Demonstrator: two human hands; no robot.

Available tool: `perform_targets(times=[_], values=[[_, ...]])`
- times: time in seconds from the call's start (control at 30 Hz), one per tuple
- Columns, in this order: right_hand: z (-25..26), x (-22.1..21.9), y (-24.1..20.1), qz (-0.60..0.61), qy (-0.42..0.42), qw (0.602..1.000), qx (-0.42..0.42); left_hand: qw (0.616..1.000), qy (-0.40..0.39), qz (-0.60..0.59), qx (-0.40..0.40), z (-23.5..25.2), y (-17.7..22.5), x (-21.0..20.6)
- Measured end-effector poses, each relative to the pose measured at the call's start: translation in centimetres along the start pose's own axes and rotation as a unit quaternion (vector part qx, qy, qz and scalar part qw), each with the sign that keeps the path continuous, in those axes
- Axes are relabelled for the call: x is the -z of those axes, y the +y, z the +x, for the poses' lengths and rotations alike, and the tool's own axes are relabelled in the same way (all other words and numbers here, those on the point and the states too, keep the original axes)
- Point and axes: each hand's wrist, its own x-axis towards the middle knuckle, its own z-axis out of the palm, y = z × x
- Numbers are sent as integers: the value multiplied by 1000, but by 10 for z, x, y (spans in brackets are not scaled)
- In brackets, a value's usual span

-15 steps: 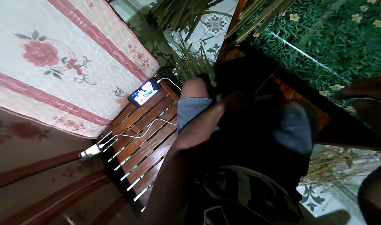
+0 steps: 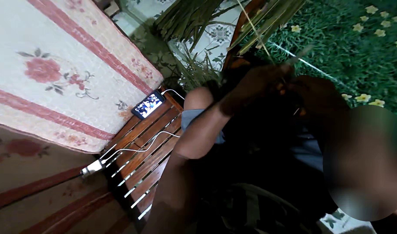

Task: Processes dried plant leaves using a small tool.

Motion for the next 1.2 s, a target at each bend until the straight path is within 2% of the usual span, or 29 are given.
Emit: perform_targets(times=[0.1, 0.2, 0.37, 0.47, 0.57, 0.63, 0.7, 0.77, 0.8, 0.93, 1.0, 1.13, 1.2], values=[[17, 11, 24, 10, -15, 1000, -6, 991, 83, -97, -25, 26, 19, 33], [37, 17, 30, 4, -45, 999, -17, 980, 129, -148, -17, 50, 8, 47], [58, 16, 24, 38, -48, 998, -15, 986, 81, -111, 96, 51, -10, 16], [58, 20, 37, 33, -31, 999, -18, 987, 125, -88, 40, 52, 0, 47], [57, 25, 43, 28, -23, 999, -23, 976, 169, -134, -24, 58, 3, 70], [59, 24, 41, 55, -15, 998, -17, 981, 150, -124, 4, 58, -6, 56], [61, 20, 37, 74, -22, 997, -10, 990, 91, -77, 80, 51, -18, 26], [59, 18, 36, 78, -19, 997, 8, 991, 50, -65, 101, 50, -22, 13], [57, 19, 38, 73, -21, 997, 14, 992, 56, -74, 91, 52, -18, 21], [51, 26, 38, 61, -49, 997, -9, 973, 161, -160, -29, 56, 6, 83], [55, 20, 35, 96, -66, 993, -17, 971, 165, -168, -31, 53, 1, 81], [63, 3, 25, 129, -59, 988, 54, 992, 55, -43, 106, 34, -24, 21], [62, 4, 23, 104, -35, 991, 71, 993, 39, -33, 105, 34, -20, 20]])
